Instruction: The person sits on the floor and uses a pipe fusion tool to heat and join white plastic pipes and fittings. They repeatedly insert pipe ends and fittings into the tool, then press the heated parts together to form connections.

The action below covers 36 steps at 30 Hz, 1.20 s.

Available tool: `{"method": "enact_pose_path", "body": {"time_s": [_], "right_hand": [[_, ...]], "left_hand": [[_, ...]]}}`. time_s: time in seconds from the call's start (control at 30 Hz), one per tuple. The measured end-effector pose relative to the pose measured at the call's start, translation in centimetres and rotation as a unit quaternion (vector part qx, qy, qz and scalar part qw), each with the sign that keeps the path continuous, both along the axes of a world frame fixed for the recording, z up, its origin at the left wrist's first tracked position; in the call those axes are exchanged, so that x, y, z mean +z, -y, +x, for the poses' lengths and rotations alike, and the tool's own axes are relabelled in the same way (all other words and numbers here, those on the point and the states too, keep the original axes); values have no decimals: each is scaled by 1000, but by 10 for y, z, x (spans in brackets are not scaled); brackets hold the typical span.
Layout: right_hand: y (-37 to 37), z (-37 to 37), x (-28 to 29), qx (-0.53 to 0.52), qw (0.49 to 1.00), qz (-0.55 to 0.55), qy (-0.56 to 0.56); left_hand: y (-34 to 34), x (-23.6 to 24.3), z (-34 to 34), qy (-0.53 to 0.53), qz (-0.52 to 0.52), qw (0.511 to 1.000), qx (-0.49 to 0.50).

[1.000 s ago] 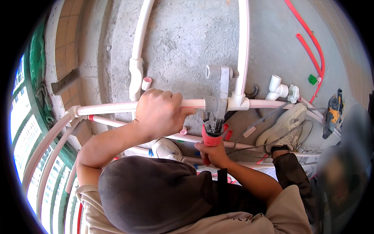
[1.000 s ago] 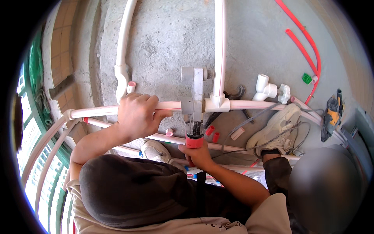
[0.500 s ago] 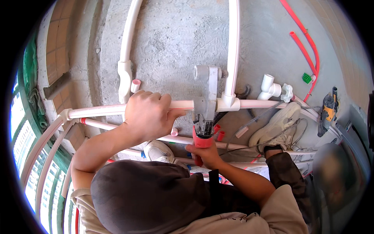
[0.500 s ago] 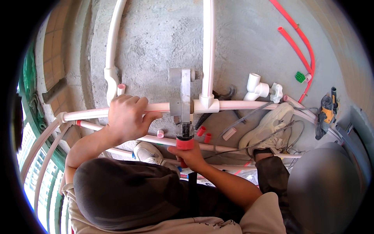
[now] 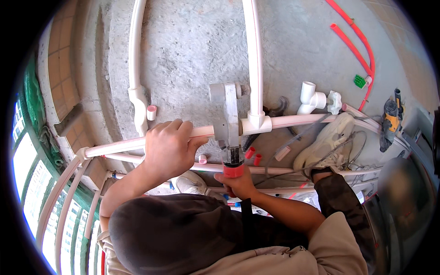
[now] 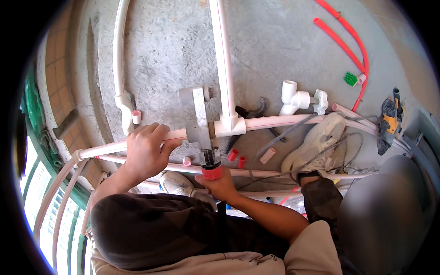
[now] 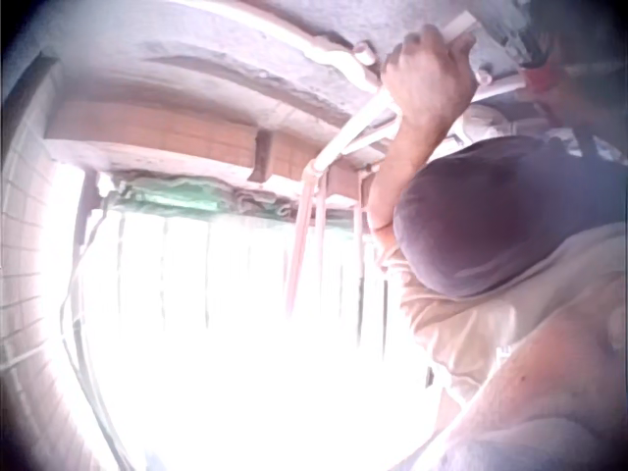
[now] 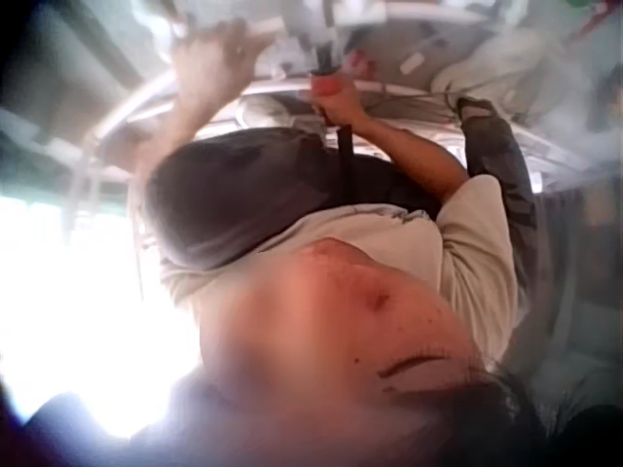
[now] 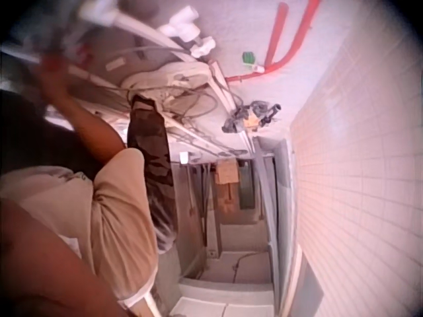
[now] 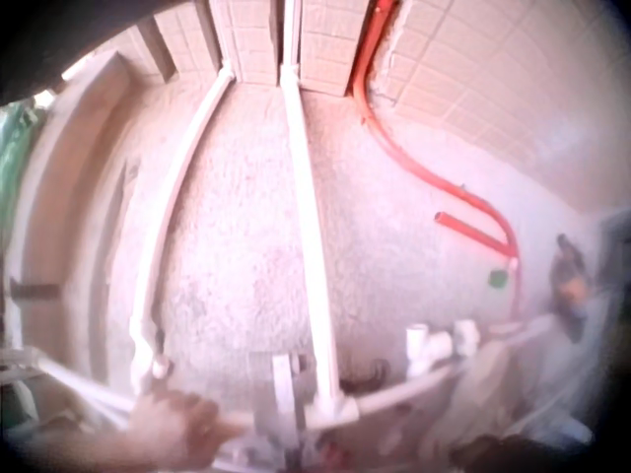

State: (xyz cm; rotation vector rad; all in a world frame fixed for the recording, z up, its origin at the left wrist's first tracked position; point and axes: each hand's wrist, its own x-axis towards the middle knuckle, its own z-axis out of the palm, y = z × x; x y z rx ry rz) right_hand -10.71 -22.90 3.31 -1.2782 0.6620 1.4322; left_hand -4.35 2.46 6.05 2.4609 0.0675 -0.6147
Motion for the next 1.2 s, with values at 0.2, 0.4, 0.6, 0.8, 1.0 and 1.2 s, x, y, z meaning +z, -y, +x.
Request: {"method": "enact_pose_path", "body": {"time_s": [0.2, 0.4, 0.6, 0.8, 1.0, 1.2], "right_hand": [[-2, 0, 1, 15, 1000, -15, 10], [-1, 0, 0, 15, 1000, 2, 17], [-2, -2, -1, 31, 999, 5, 25], [-6, 2, 2, 28, 999, 16, 17], [-15, -4, 1, 12, 998, 54, 30], [-76, -15, 24, 11, 979, 108, 173]], "left_hand": [[-4, -6, -2, 45, -24, 999, -13], [-6, -9, -3, 83, -31, 996, -7], [-6, -10, -6, 109, -31, 994, 2], [-6, -4, -6, 88, -5, 996, -11], [-15, 4, -10, 56, 13, 998, -2], [-66, 63, -23, 94, 78, 991, 58]]}}
